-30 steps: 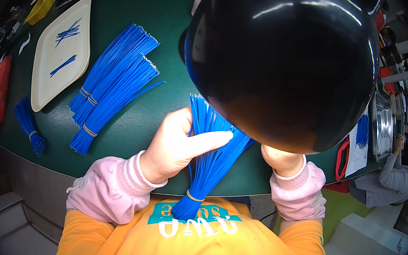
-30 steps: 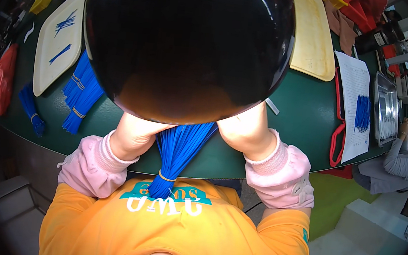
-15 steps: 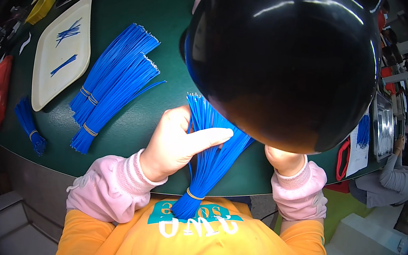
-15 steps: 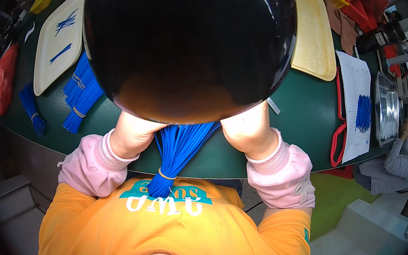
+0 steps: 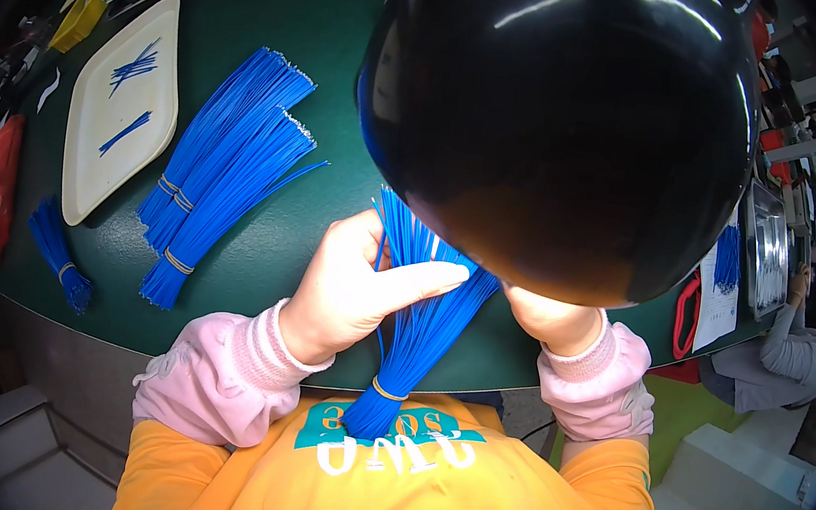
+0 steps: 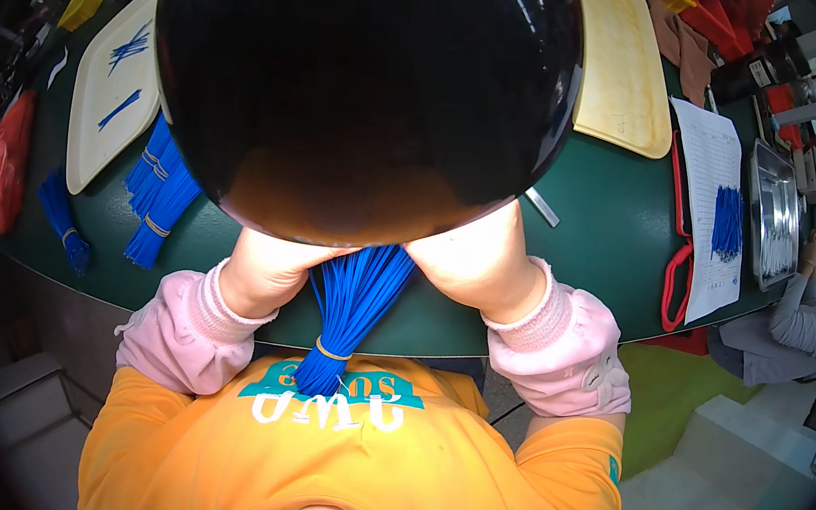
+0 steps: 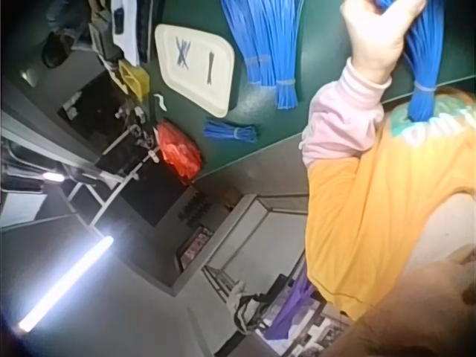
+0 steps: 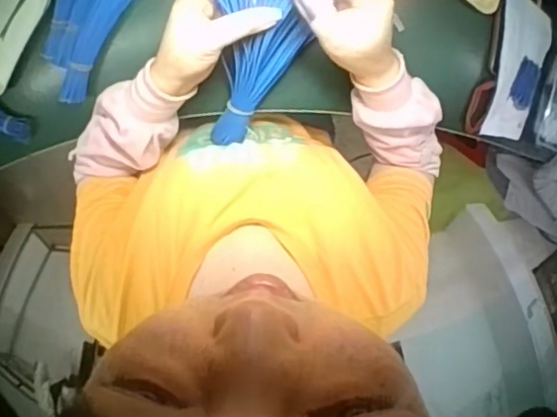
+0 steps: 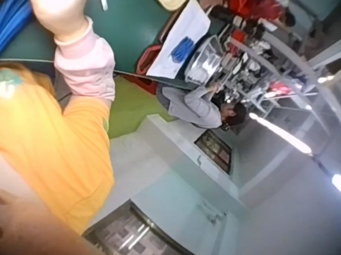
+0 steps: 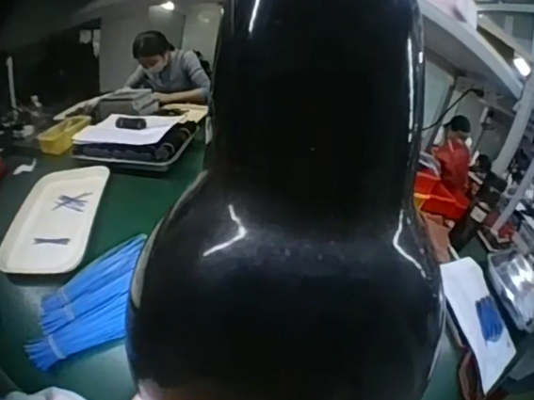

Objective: Grouping, counting, and organizing small blue plastic components on an assembly line workbench.

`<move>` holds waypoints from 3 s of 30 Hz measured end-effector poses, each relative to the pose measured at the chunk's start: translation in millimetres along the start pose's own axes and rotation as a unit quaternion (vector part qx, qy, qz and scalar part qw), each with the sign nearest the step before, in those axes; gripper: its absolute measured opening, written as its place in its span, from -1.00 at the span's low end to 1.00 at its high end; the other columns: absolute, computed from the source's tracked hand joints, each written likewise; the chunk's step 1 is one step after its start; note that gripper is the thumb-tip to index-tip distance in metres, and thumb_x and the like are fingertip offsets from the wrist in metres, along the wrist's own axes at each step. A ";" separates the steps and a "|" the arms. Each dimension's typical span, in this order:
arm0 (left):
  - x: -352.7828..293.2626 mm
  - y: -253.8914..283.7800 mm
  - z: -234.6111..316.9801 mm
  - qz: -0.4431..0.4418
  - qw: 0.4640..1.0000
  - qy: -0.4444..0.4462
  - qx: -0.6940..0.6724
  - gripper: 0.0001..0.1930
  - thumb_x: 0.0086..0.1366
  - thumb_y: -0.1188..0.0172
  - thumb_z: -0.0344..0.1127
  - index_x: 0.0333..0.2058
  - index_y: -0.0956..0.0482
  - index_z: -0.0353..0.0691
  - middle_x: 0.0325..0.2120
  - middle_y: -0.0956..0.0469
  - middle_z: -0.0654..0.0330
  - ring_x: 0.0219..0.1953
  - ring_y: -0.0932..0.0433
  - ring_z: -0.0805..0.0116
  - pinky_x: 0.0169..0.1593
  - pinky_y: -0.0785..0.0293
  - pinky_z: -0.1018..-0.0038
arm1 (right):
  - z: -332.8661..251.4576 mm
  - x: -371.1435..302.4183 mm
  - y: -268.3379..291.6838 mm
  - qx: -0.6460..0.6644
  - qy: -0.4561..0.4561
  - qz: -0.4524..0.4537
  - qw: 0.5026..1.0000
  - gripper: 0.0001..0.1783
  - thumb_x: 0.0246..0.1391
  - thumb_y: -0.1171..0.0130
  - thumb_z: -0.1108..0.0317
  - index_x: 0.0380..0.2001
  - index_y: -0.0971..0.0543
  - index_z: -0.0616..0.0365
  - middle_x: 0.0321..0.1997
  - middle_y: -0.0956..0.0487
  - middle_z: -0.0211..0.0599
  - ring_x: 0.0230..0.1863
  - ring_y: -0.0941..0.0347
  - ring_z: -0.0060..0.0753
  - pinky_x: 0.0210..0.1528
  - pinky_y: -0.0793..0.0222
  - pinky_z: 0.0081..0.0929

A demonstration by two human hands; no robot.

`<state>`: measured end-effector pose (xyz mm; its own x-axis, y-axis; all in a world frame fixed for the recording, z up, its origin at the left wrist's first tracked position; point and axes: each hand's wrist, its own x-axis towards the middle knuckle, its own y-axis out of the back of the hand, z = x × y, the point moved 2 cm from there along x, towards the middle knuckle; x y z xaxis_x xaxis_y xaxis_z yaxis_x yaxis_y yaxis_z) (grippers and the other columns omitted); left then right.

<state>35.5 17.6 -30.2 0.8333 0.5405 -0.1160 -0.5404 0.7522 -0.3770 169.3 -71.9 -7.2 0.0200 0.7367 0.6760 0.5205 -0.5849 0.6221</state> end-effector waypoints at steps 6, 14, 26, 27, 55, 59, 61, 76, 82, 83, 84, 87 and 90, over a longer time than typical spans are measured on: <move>-0.3 -1.1 3.7 -0.001 1.000 -0.015 -0.003 -0.90 0.03 -0.16 -0.47 -0.45 -0.45 -0.33 -0.54 -0.50 0.25 -0.52 -0.45 0.59 -0.43 -0.38 0.67 | 3.3 -1.9 1.5 0.037 -0.005 -0.011 0.999 -0.81 -0.30 -0.14 0.58 -0.46 -0.49 0.31 -0.34 -0.49 -0.17 -0.32 -0.42 -0.18 -0.20 -0.30 -0.32; -1.4 -1.3 6.3 0.004 0.997 -0.037 0.060 -0.87 0.02 -0.17 -0.48 -0.42 -0.43 -0.35 -0.53 -0.50 0.23 -0.52 -0.46 0.57 -0.41 -0.41 0.67 | 3.7 -5.9 1.9 0.020 0.001 -0.032 0.999 -0.80 -0.31 -0.11 0.63 -0.47 -0.49 0.30 -0.37 -0.49 -0.16 -0.31 -0.41 -0.13 -0.17 -0.29 -0.30; -0.6 -3.5 6.2 0.020 0.997 -0.048 0.062 -0.85 0.03 -0.16 -0.48 -0.40 -0.40 -0.35 -0.52 -0.49 0.23 -0.49 -0.47 0.57 -0.40 -0.41 0.66 | -5.2 5.8 0.8 0.038 -0.021 -0.078 0.996 -0.78 -0.35 -0.11 0.60 -0.47 -0.46 0.32 -0.47 -0.48 -0.22 -0.46 -0.43 -0.36 -0.39 -0.34 -0.54; -0.8 -3.4 5.7 0.019 0.995 -0.055 0.076 -0.84 0.02 -0.16 -0.48 -0.40 -0.40 -0.35 -0.52 -0.49 0.23 -0.49 -0.46 0.57 -0.40 -0.41 0.66 | -4.1 3.7 -0.5 0.038 -0.022 -0.078 0.996 -0.78 -0.35 -0.11 0.60 -0.47 -0.46 0.32 -0.47 -0.48 -0.22 -0.46 -0.43 -0.36 -0.39 -0.34 -0.54; -0.9 -6.8 2.3 0.030 0.991 -0.074 0.109 -0.82 0.00 -0.18 -0.49 -0.39 -0.40 -0.35 -0.50 -0.49 0.23 -0.48 -0.46 0.58 -0.40 -0.41 0.67 | -4.1 2.8 1.7 0.010 -0.032 -0.039 0.999 -0.89 -0.25 -0.05 0.56 -0.52 -0.48 0.30 -0.52 -0.50 -0.22 -0.52 -0.43 -0.32 -0.45 -0.34 -0.52; -1.0 -4.8 3.2 0.026 0.992 -0.070 0.102 -0.82 0.01 -0.18 -0.49 -0.38 -0.40 -0.35 -0.50 -0.50 0.23 -0.48 -0.47 0.58 -0.39 -0.42 0.67 | -4.0 2.2 1.4 0.000 -0.030 -0.056 0.998 -0.89 -0.25 -0.06 0.55 -0.51 -0.48 0.30 -0.52 -0.50 -0.22 -0.50 -0.44 -0.32 -0.44 -0.34 -0.52; -0.9 -4.7 1.8 0.028 0.993 -0.060 0.099 -0.81 0.01 -0.18 -0.49 -0.37 -0.40 -0.35 -0.49 -0.50 0.22 -0.48 -0.47 0.57 -0.39 -0.42 0.67 | -3.7 2.0 -0.2 -0.030 -0.013 -0.065 0.997 -0.89 -0.25 -0.07 0.56 -0.51 -0.48 0.31 -0.52 -0.50 -0.21 -0.49 -0.44 -0.31 -0.43 -0.35 -0.52; -0.3 -5.3 2.0 0.029 0.991 -0.075 0.103 -0.82 0.00 -0.18 -0.48 -0.39 -0.41 -0.34 -0.52 -0.49 0.24 -0.50 -0.45 0.59 -0.41 -0.40 0.68 | -4.8 1.0 -1.4 -0.072 0.020 -0.065 0.995 -0.85 -0.27 -0.06 0.57 -0.49 -0.47 0.31 -0.49 -0.49 -0.21 -0.50 -0.43 -0.33 -0.44 -0.34 -0.52; -0.1 -5.3 -1.8 0.019 0.988 -0.078 0.132 -0.81 0.01 -0.18 -0.48 -0.38 -0.40 -0.35 -0.50 -0.49 0.23 -0.49 -0.46 0.59 -0.40 -0.41 0.67 | -3.6 0.7 -1.9 -0.101 0.016 -0.034 0.994 -0.82 -0.25 -0.03 0.58 -0.45 -0.47 0.33 -0.44 -0.49 -0.11 -0.43 -0.43 -0.17 -0.32 -0.34 -0.42; 0.2 -4.6 -1.5 0.020 0.988 -0.078 0.132 -0.81 0.01 -0.18 -0.48 -0.38 -0.40 -0.35 -0.50 -0.49 0.23 -0.49 -0.46 0.59 -0.40 -0.41 0.67 | -2.9 0.2 -1.0 -0.128 0.024 -0.011 0.991 -0.81 -0.25 -0.02 0.59 -0.43 -0.47 0.33 -0.41 -0.49 -0.09 -0.41 -0.42 -0.13 -0.29 -0.33 -0.41; 0.4 -3.3 -1.2 0.021 0.989 -0.071 0.127 -0.81 0.01 -0.18 -0.48 -0.37 -0.40 -0.36 -0.49 -0.49 0.22 -0.48 -0.46 0.58 -0.39 -0.41 0.67 | -0.4 1.4 -0.2 -0.127 0.025 -0.010 0.992 -0.81 -0.25 -0.02 0.59 -0.43 -0.47 0.33 -0.41 -0.49 -0.09 -0.41 -0.42 -0.13 -0.29 -0.33 -0.41; 1.7 -6.7 1.0 0.008 0.994 -0.057 0.093 -0.81 0.02 -0.17 -0.48 -0.36 -0.40 -0.36 -0.48 -0.50 0.22 -0.47 -0.46 0.57 -0.38 -0.42 0.67 | 11.6 5.5 20.3 0.028 -0.125 -0.002 0.992 -0.73 -0.27 -0.06 0.55 -0.36 -0.45 0.34 -0.33 -0.49 -0.07 -0.34 -0.43 -0.08 -0.26 -0.33 -0.42; 1.5 -3.4 -1.7 0.017 0.997 -0.041 0.070 -0.82 0.03 -0.15 -0.48 -0.35 -0.41 -0.35 -0.47 -0.50 0.22 -0.47 -0.47 0.57 -0.37 -0.42 0.66 | 38.4 7.2 16.1 0.033 -0.105 0.072 0.991 -0.66 -0.28 -0.14 0.48 -0.31 -0.44 0.30 -0.31 -0.49 -0.08 -0.32 -0.42 -0.06 -0.24 -0.33 -0.43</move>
<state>38.8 15.2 -30.6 0.8049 0.5913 -0.0498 -0.5842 0.7750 -0.2408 210.6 -63.0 -7.5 0.2713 0.7053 0.6550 0.5536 -0.6710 0.4932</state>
